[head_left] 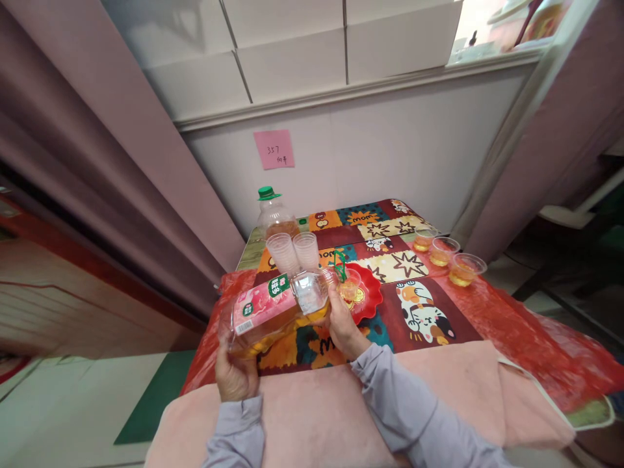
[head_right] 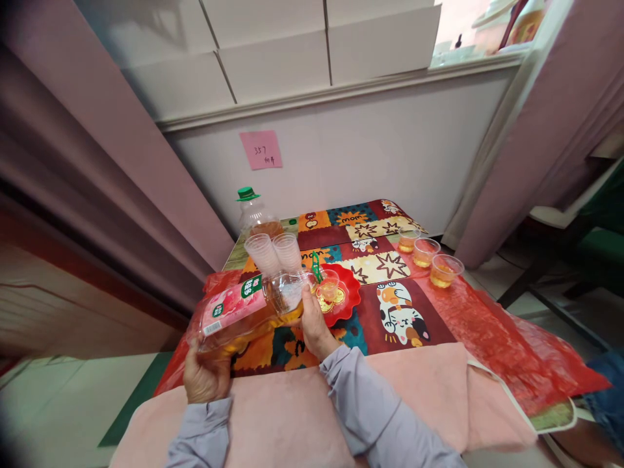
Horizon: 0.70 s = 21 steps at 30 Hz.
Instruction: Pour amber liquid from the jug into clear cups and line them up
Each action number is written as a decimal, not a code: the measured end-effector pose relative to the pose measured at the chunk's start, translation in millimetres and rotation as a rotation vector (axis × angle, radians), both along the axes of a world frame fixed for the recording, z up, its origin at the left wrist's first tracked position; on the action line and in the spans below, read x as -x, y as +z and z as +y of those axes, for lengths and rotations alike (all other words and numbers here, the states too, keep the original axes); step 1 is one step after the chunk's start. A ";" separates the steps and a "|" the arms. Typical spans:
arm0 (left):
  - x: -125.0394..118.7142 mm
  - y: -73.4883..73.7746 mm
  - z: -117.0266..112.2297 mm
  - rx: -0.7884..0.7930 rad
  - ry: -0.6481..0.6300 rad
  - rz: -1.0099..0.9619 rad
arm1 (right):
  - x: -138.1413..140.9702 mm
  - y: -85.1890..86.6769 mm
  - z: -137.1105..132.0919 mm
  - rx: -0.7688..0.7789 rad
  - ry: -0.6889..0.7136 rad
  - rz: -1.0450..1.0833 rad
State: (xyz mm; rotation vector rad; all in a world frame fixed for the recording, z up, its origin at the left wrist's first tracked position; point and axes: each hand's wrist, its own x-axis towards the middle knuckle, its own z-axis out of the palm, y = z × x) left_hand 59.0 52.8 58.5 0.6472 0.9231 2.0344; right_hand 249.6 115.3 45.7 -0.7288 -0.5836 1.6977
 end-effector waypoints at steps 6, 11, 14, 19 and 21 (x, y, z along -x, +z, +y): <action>0.2 -1.6 -0.2 0.016 0.029 0.013 | -0.8 3.3 -1.1 -0.008 0.023 0.009; 0.4 -2.2 -0.3 0.027 0.025 -0.013 | -1.1 4.4 -1.6 0.007 0.008 -0.004; -0.6 -0.6 -0.7 0.027 0.034 -0.008 | -1.1 2.8 -1.1 0.001 0.021 -0.008; -2.2 2.1 -1.7 0.038 0.030 0.025 | -1.1 0.9 -0.7 0.012 0.018 -0.026; -1.9 1.5 -1.7 0.042 0.036 0.028 | -1.4 2.3 -1.3 0.015 0.014 -0.035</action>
